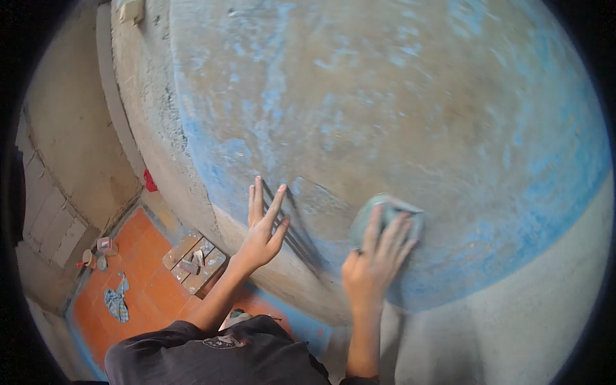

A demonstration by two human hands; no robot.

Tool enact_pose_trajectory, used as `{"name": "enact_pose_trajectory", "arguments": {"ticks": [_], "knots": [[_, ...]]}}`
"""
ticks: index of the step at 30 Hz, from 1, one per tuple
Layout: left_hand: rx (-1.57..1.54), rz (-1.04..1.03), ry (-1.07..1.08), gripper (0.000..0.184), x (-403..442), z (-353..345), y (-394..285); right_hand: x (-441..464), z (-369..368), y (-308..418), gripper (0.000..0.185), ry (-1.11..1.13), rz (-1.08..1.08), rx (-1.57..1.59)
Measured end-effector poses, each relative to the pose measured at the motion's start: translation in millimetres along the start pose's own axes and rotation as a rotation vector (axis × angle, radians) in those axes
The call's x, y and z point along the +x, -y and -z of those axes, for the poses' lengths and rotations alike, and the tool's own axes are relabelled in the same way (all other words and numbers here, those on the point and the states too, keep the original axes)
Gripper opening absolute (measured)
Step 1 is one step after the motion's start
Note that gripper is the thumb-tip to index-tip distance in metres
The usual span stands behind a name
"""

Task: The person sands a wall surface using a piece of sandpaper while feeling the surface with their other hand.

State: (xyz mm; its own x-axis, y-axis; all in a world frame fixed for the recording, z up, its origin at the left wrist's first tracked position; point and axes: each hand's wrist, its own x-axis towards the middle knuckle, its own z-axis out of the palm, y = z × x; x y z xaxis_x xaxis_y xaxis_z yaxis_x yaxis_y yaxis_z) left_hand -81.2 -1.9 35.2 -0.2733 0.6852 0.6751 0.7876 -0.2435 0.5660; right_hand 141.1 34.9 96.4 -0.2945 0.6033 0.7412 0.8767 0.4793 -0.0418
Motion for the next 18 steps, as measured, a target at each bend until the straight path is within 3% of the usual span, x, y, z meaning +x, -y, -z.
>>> {"name": "enact_pose_trajectory", "arguments": {"ticks": [1, 2, 6, 9, 13, 16, 18], "knots": [[0.014, -0.003, 0.026, 0.062, 3.1, 7.6, 4.0, -6.0, -10.0, 15.2, 0.068, 0.130, 0.034, 0.009], [0.027, -0.007, 0.056, 0.062, 6.2, 15.8, 10.4, -4.7, -18.3, 22.0, 0.060, 0.101, 0.023, -0.040], [0.017, 0.024, 0.022, 0.062, 13.7, 47.2, 49.6, 38.9, -11.7, 24.9, 0.057, -0.361, -0.140, -0.054], [0.010, 0.025, 0.020, 0.062, 18.8, 67.1, 82.7, 42.8, -35.4, 75.3, 0.057, -0.288, -0.118, -0.071], [-0.003, -0.003, 0.039, 0.061, 24.9, 89.4, 120.8, 40.6, -60.2, 152.3, 0.061, -0.008, 0.041, -0.142], [0.015, -0.029, 0.053, 0.061, 28.4, 104.8, 147.7, 73.0, -57.5, 157.9, 0.071, -0.260, -0.039, -0.094], [0.066, -0.037, 0.109, 0.063, 34.6, 118.9, 160.2, 75.1, -67.0, 178.3, 0.073, -0.268, -0.100, -0.079]]}}
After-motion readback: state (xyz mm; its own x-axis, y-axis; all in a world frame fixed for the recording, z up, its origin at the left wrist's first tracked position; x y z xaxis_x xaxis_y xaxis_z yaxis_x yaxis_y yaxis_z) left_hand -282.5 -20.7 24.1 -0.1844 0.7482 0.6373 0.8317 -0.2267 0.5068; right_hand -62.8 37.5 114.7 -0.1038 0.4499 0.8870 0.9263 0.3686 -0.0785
